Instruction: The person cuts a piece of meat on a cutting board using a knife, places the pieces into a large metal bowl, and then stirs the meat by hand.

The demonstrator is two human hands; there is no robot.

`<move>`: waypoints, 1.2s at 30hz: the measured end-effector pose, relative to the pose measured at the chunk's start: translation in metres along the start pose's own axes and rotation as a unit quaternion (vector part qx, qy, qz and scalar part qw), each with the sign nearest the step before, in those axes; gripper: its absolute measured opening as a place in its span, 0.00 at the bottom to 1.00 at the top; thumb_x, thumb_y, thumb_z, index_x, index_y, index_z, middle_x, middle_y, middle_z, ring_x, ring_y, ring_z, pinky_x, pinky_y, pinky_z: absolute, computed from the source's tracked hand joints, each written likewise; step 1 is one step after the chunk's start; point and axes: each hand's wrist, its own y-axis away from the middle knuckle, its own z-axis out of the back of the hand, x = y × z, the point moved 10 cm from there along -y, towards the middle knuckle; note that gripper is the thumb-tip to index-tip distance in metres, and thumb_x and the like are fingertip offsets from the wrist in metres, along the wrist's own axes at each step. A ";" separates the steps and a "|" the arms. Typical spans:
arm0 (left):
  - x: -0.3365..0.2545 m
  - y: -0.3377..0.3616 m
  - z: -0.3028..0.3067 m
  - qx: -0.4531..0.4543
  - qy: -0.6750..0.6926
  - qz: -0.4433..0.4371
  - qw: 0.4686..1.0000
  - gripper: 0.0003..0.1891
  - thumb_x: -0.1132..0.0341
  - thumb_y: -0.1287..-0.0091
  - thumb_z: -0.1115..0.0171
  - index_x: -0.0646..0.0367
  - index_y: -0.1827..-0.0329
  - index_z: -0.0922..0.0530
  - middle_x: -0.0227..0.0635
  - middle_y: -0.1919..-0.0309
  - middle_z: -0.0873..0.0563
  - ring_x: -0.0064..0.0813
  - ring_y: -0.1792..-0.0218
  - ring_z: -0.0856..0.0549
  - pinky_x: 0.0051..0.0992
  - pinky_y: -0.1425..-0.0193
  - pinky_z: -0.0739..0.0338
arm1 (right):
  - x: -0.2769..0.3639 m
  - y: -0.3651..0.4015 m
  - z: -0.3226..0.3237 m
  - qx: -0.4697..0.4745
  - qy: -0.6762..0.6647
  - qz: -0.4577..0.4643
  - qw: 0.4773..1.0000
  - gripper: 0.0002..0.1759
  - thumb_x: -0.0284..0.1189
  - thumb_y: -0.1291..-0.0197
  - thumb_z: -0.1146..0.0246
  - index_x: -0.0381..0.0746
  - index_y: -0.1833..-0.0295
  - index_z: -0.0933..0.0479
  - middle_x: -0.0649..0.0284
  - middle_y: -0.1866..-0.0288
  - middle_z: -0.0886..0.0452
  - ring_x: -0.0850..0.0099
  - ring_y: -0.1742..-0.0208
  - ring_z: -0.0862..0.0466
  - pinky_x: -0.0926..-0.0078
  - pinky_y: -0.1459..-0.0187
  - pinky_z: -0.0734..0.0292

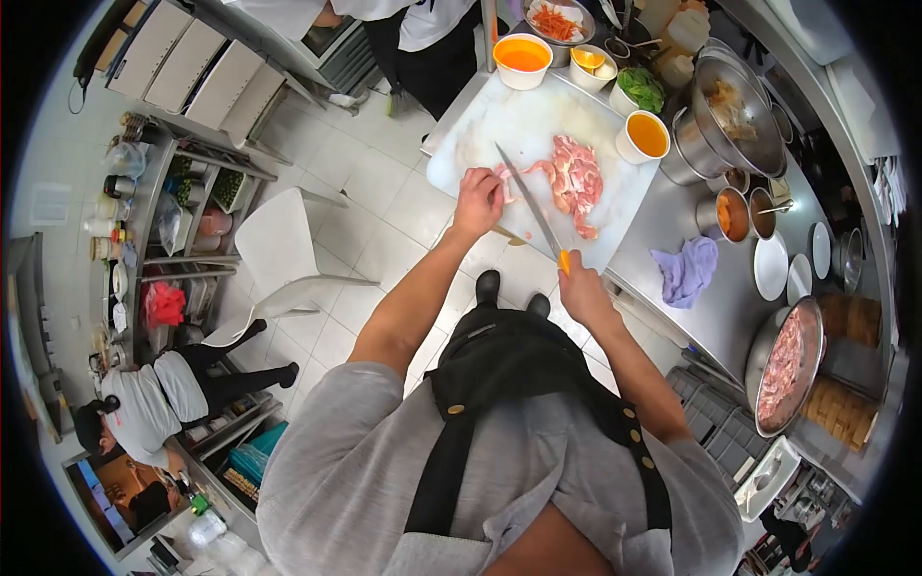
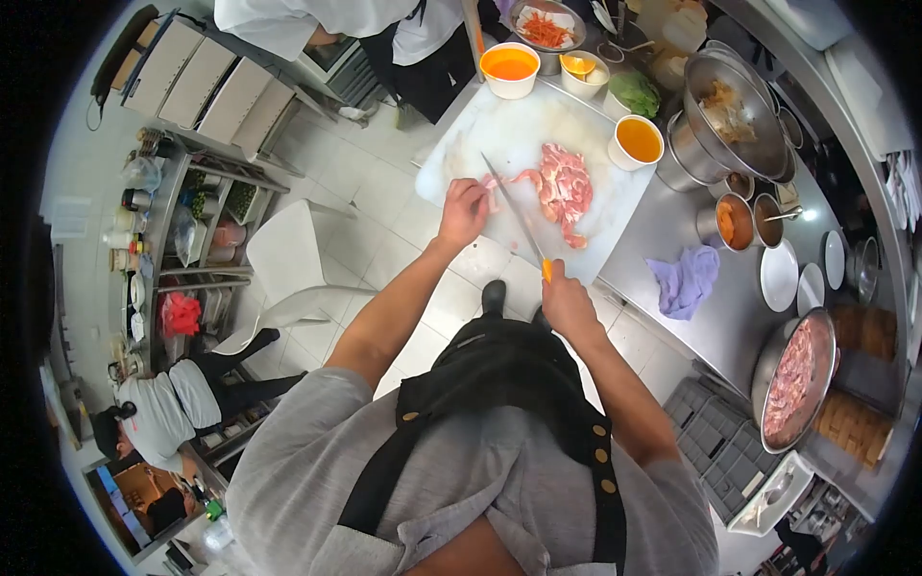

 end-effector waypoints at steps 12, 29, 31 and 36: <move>0.004 0.011 0.004 0.001 0.010 -0.008 1.000 0.06 0.79 0.48 0.37 0.62 0.68 0.20 0.44 0.58 0.19 0.43 0.56 0.21 0.34 0.56 0.22 | 0.014 -0.059 0.027 -0.100 -0.013 0.070 0.992 0.19 0.30 0.36 0.44 0.31 0.46 0.38 0.33 0.66 0.21 0.38 0.62 0.20 0.43 0.60 0.25; 0.016 -0.001 0.007 -0.008 -0.007 0.025 1.000 0.05 0.81 0.49 0.39 0.66 0.70 0.23 0.44 0.65 0.20 0.45 0.59 0.21 0.35 0.60 0.22 | 0.051 -0.070 -0.034 0.006 0.003 0.057 0.998 0.17 0.29 0.35 0.47 0.31 0.46 0.39 0.36 0.67 0.20 0.39 0.63 0.18 0.44 0.60 0.24; 0.017 -0.003 0.007 0.004 0.001 0.018 1.000 0.06 0.81 0.50 0.39 0.66 0.69 0.22 0.45 0.64 0.20 0.46 0.59 0.21 0.36 0.57 0.23 | 0.059 -0.097 -0.032 -0.010 -0.005 0.070 0.997 0.17 0.29 0.35 0.48 0.31 0.46 0.39 0.36 0.65 0.20 0.39 0.62 0.18 0.44 0.59 0.24; 0.018 0.002 0.001 0.037 0.009 0.010 0.999 0.07 0.82 0.50 0.39 0.67 0.68 0.22 0.45 0.62 0.20 0.47 0.58 0.22 0.37 0.55 0.23 | 0.025 -0.076 -0.011 0.024 0.003 0.082 0.996 0.18 0.32 0.34 0.47 0.33 0.44 0.38 0.36 0.62 0.20 0.40 0.59 0.19 0.44 0.56 0.25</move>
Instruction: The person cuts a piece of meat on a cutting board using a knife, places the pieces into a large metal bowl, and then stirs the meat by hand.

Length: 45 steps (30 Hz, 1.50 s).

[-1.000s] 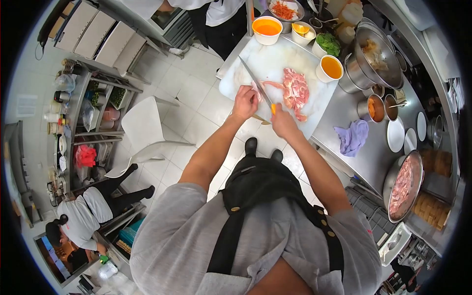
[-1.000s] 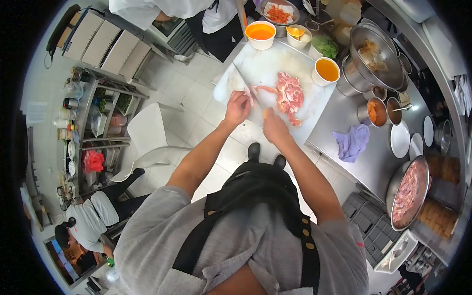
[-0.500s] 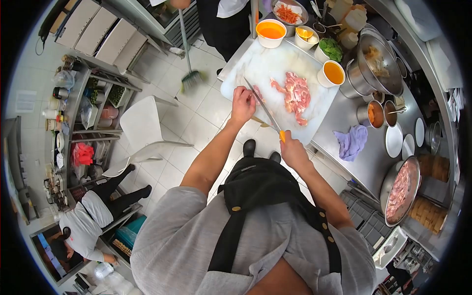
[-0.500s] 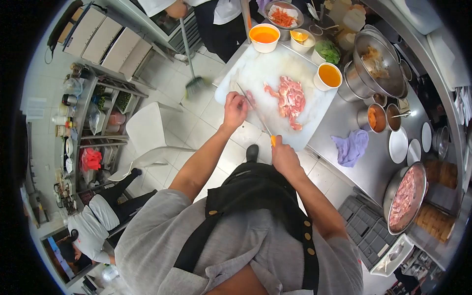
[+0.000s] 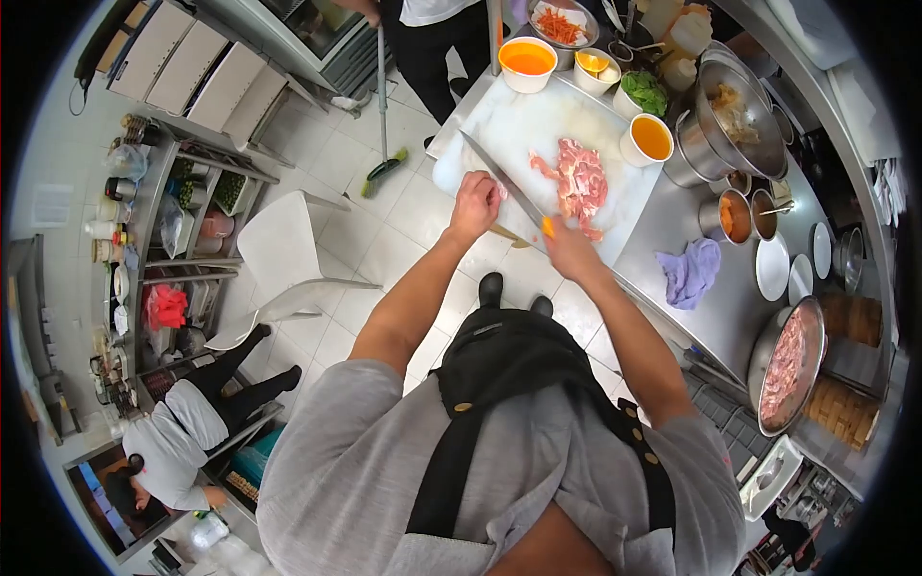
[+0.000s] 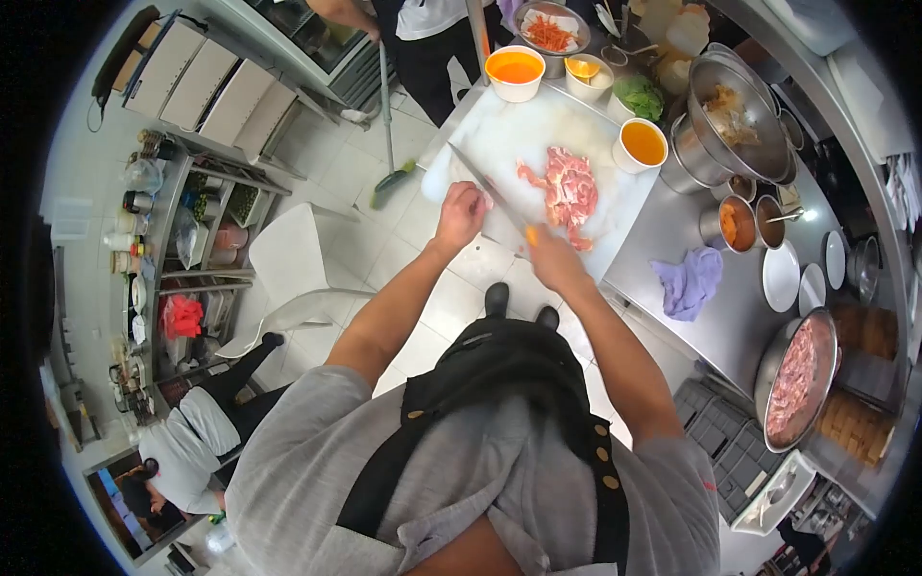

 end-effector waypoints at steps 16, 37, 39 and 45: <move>-0.004 0.009 0.007 0.022 -0.040 -0.004 0.999 0.08 0.81 0.48 0.40 0.61 0.66 0.19 0.43 0.62 0.18 0.43 0.60 0.19 0.35 0.56 0.21 | -0.001 0.042 -0.004 -0.011 0.007 -0.010 1.000 0.16 0.31 0.35 0.46 0.34 0.47 0.39 0.36 0.68 0.21 0.39 0.62 0.19 0.45 0.60 0.24; -0.034 -0.134 -0.078 0.233 0.006 0.056 0.971 0.10 0.77 0.46 0.38 0.61 0.61 0.15 0.42 0.66 0.12 0.34 0.64 0.12 0.28 0.55 0.18 | -0.094 0.117 0.089 -0.196 -0.010 -0.159 0.968 0.17 0.32 0.37 0.42 0.36 0.47 0.34 0.38 0.65 0.19 0.41 0.64 0.18 0.46 0.60 0.23; -0.022 -0.148 -0.060 0.164 0.031 0.072 0.983 0.11 0.78 0.48 0.39 0.60 0.61 0.15 0.43 0.66 0.12 0.36 0.63 0.12 0.30 0.54 0.18 | -0.105 0.109 0.085 -0.205 0.014 -0.198 0.958 0.17 0.31 0.38 0.42 0.36 0.47 0.34 0.39 0.65 0.19 0.42 0.64 0.17 0.47 0.60 0.23; -0.145 -0.079 -0.071 0.286 -0.125 -0.157 0.937 0.32 0.72 0.54 0.34 0.51 0.40 0.23 0.41 0.30 0.34 0.43 0.24 0.47 0.57 0.29 0.46 | -0.064 0.100 0.108 -0.164 0.093 -0.136 0.973 0.16 0.27 0.40 0.42 0.35 0.47 0.33 0.44 0.64 0.18 0.48 0.63 0.16 0.53 0.61 0.20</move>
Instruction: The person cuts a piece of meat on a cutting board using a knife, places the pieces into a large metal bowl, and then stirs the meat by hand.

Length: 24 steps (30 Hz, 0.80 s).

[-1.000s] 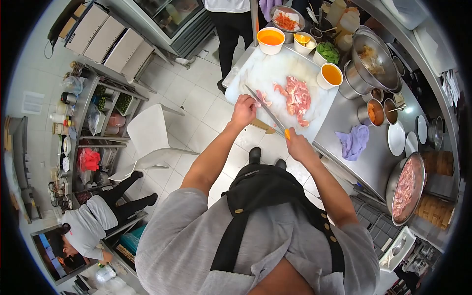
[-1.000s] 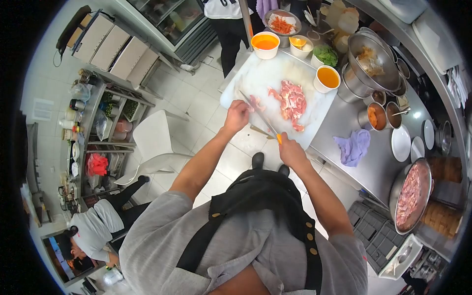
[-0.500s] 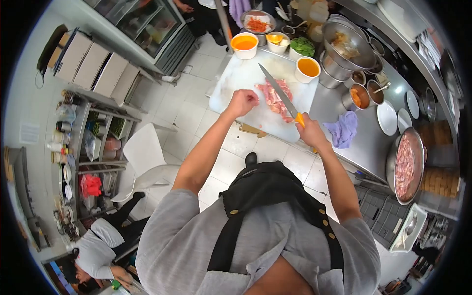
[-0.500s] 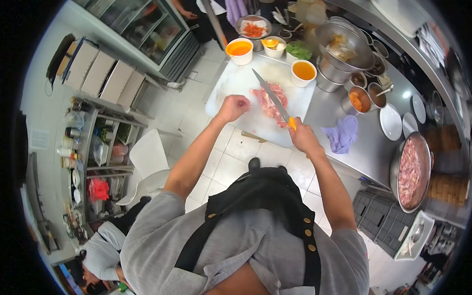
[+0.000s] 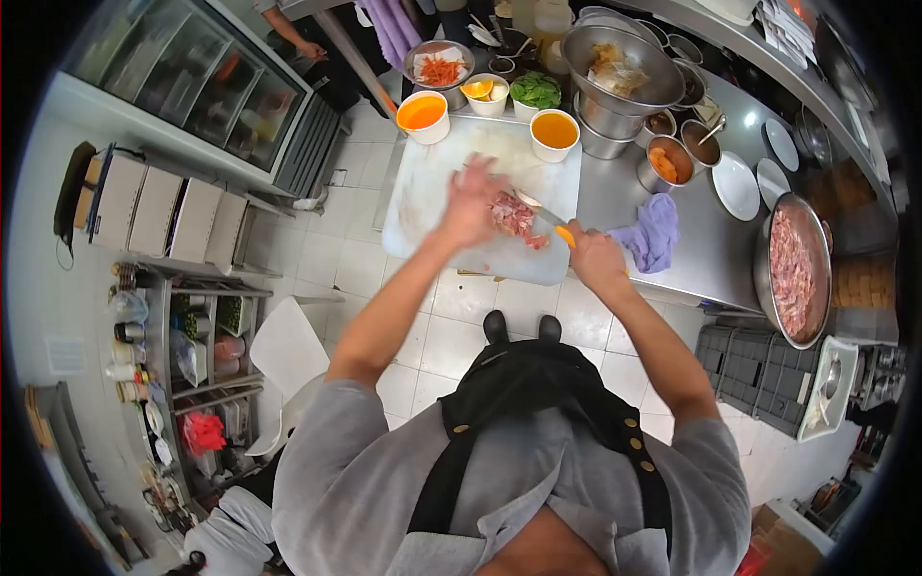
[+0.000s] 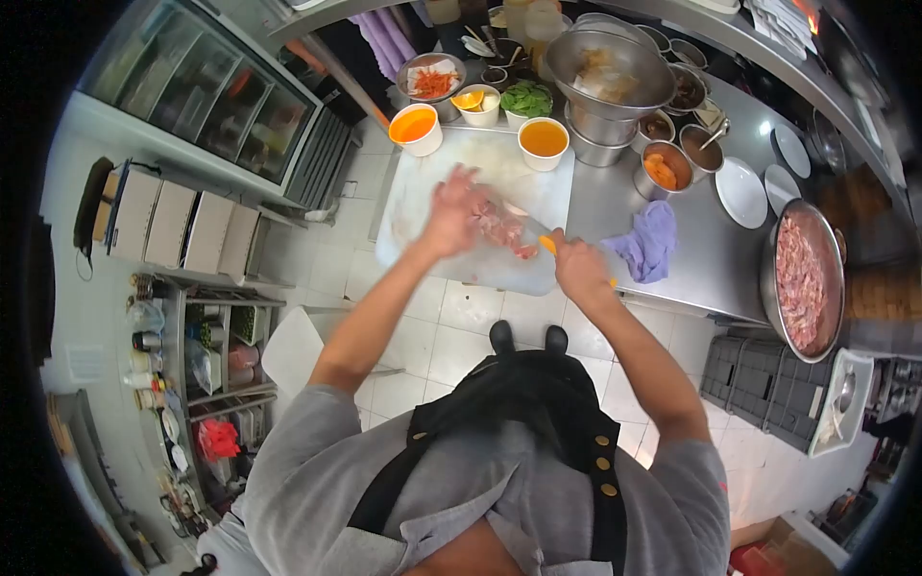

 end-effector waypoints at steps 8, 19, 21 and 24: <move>-0.034 -0.017 -0.081 0.042 -0.132 -0.176 0.975 0.30 0.61 0.51 0.32 0.49 0.40 0.22 0.25 0.29 0.32 0.35 0.23 0.47 0.65 0.27 0.58 | -0.008 0.027 0.052 -0.060 0.040 0.036 0.997 0.13 0.31 0.46 0.38 0.42 0.54 0.20 0.53 0.63 0.18 0.54 0.62 0.16 0.58 0.60 0.20; 0.085 -0.023 -0.102 -0.001 0.211 -0.068 0.975 0.23 0.62 0.38 0.40 0.55 0.38 0.25 0.41 0.34 0.28 0.47 0.29 0.35 0.50 0.26 0.49 | -0.001 0.107 -0.096 -0.070 -0.212 -0.178 0.958 0.31 0.26 0.40 0.40 0.27 0.36 0.43 0.36 0.68 0.21 0.39 0.63 0.20 0.47 0.59 0.24; 0.061 -0.002 -0.087 -0.001 0.247 -0.088 0.965 0.25 0.66 0.40 0.41 0.56 0.37 0.26 0.47 0.35 0.28 0.47 0.31 0.32 0.45 0.25 0.47 | 0.034 0.091 -0.102 -0.068 -0.226 -0.128 0.963 0.28 0.26 0.40 0.40 0.29 0.37 0.40 0.37 0.70 0.21 0.39 0.65 0.20 0.46 0.61 0.24; 0.063 0.022 -0.061 -0.028 0.339 -0.025 0.940 0.39 0.66 0.45 0.32 0.56 0.28 0.38 0.52 0.27 0.46 0.51 0.28 0.40 0.49 0.25 0.50 | 0.018 0.084 -0.058 -0.134 -0.232 -0.111 0.957 0.23 0.26 0.41 0.41 0.34 0.40 0.33 0.39 0.72 0.21 0.39 0.67 0.20 0.45 0.65 0.24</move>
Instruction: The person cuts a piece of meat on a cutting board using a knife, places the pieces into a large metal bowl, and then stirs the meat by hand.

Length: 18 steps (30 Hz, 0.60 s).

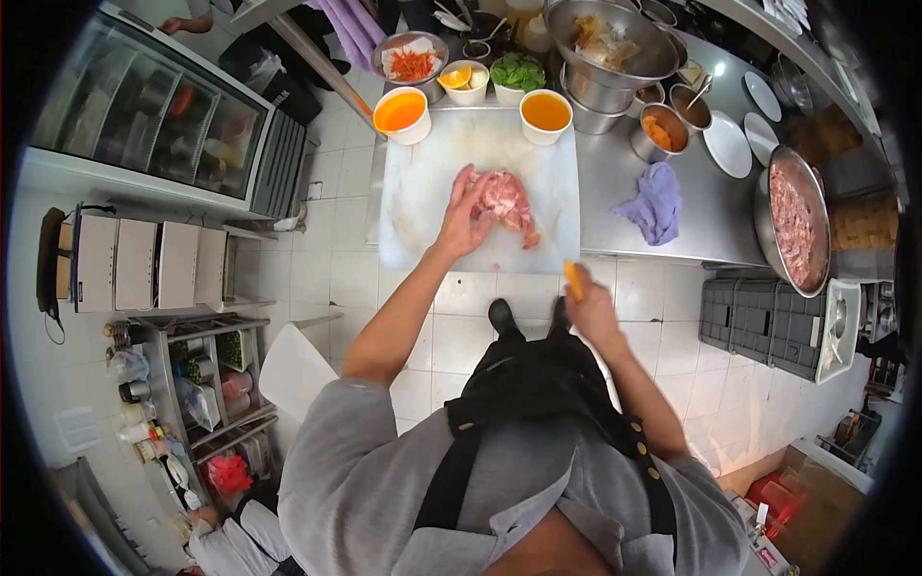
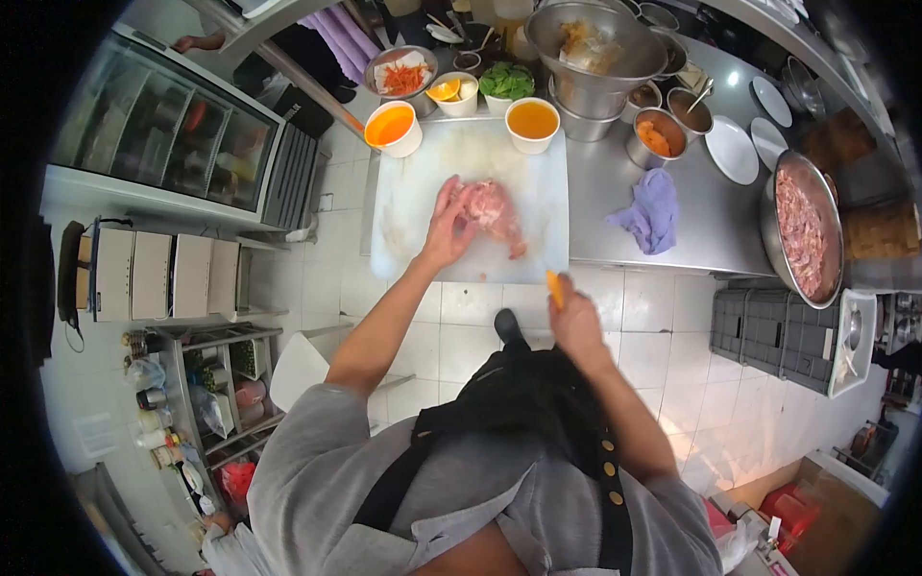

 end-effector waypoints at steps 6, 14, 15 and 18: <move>-0.023 0.047 -0.008 0.113 -0.233 0.060 0.964 0.53 0.65 0.49 0.26 0.51 0.23 0.54 0.48 0.24 0.56 0.54 0.23 0.59 0.62 0.27 0.59 | -0.018 -0.044 0.007 0.038 0.086 0.031 0.995 0.23 0.28 0.41 0.40 0.38 0.39 0.33 0.41 0.67 0.19 0.41 0.66 0.19 0.46 0.65 0.24; -0.022 0.018 0.083 -0.162 -0.112 -0.036 0.980 0.31 0.72 0.41 0.38 0.58 0.31 0.35 0.49 0.30 0.38 0.49 0.29 0.39 0.40 0.27 0.42 | 0.009 0.029 0.013 0.225 -0.019 0.025 0.974 0.20 0.36 0.39 0.37 0.38 0.44 0.27 0.44 0.64 0.18 0.46 0.64 0.18 0.54 0.60 0.23; -0.030 0.015 0.099 -0.204 -0.123 -0.040 0.970 0.26 0.71 0.39 0.41 0.59 0.35 0.30 0.48 0.32 0.32 0.47 0.32 0.32 0.36 0.29 0.39 | 0.002 0.024 0.013 0.224 -0.020 0.026 0.974 0.20 0.36 0.39 0.37 0.38 0.44 0.27 0.44 0.64 0.18 0.46 0.64 0.18 0.54 0.60 0.23; -0.025 -0.001 0.109 -0.178 -0.091 -0.015 0.980 0.23 0.72 0.37 0.42 0.62 0.37 0.28 0.48 0.33 0.32 0.48 0.33 0.31 0.37 0.30 0.37 | -0.036 -0.010 -0.004 0.240 -0.016 0.073 0.968 0.19 0.39 0.40 0.36 0.38 0.50 0.22 0.47 0.64 0.18 0.49 0.64 0.18 0.59 0.59 0.22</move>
